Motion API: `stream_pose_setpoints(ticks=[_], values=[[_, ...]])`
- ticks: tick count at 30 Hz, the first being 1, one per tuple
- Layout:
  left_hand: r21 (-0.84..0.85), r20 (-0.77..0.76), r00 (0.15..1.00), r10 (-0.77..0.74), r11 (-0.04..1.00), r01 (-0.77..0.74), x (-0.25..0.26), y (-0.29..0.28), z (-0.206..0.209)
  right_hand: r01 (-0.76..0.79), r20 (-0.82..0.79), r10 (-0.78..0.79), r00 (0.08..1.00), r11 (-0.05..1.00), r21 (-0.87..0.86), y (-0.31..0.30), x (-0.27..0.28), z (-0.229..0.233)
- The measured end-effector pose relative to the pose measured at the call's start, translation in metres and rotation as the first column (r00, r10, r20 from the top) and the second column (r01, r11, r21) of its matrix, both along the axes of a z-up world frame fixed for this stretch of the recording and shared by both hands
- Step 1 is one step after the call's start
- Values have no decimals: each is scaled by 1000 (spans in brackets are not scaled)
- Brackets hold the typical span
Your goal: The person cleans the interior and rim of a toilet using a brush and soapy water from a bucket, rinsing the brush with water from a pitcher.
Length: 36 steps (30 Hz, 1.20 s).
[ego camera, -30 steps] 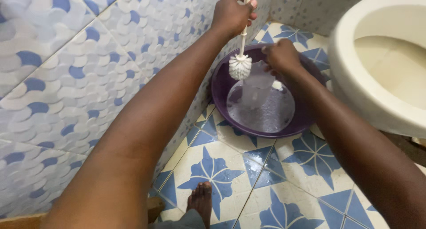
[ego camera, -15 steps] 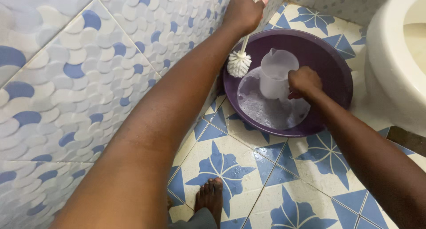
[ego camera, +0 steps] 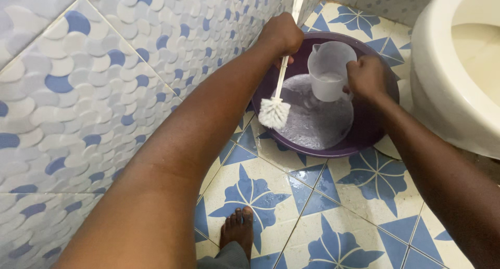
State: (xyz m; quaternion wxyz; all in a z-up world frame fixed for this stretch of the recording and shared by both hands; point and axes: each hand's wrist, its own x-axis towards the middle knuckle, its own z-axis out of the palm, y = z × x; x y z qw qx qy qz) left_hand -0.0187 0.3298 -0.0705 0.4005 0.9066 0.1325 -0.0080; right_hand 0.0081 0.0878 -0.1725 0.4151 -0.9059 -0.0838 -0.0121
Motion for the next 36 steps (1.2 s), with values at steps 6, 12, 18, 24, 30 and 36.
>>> stream_pose_setpoints(ticks=[6, 12, 18, 24, 30, 36], values=[[-61, -126, 991, -43, 998, 35, -30, -21, -2, 47, -202, 10, 979, 959, 278, -1, -3, 12], [-406, -172, 978, 121, 896, -182, -35, -37, -19, -16, -171, 97, 980, 907, 420, 2, -1, 1], [-31, -71, 997, 33, 999, -35, 8, -43, -8, 22, -93, 8, 996, 947, 321, 13, -25, 12], [397, 361, 926, -111, 917, -45, 62, -46, -20, 21, -48, -21, 999, 1000, -15, 10, -40, 19], [381, 426, 860, -280, 918, 110, 90, -58, -13, 37, 68, -27, 997, 989, -146, 9, -50, 18], [255, 582, 791, -187, 966, 40, 126, -82, 17, 70, -9, -70, 997, 996, -49, 12, -45, 31]])
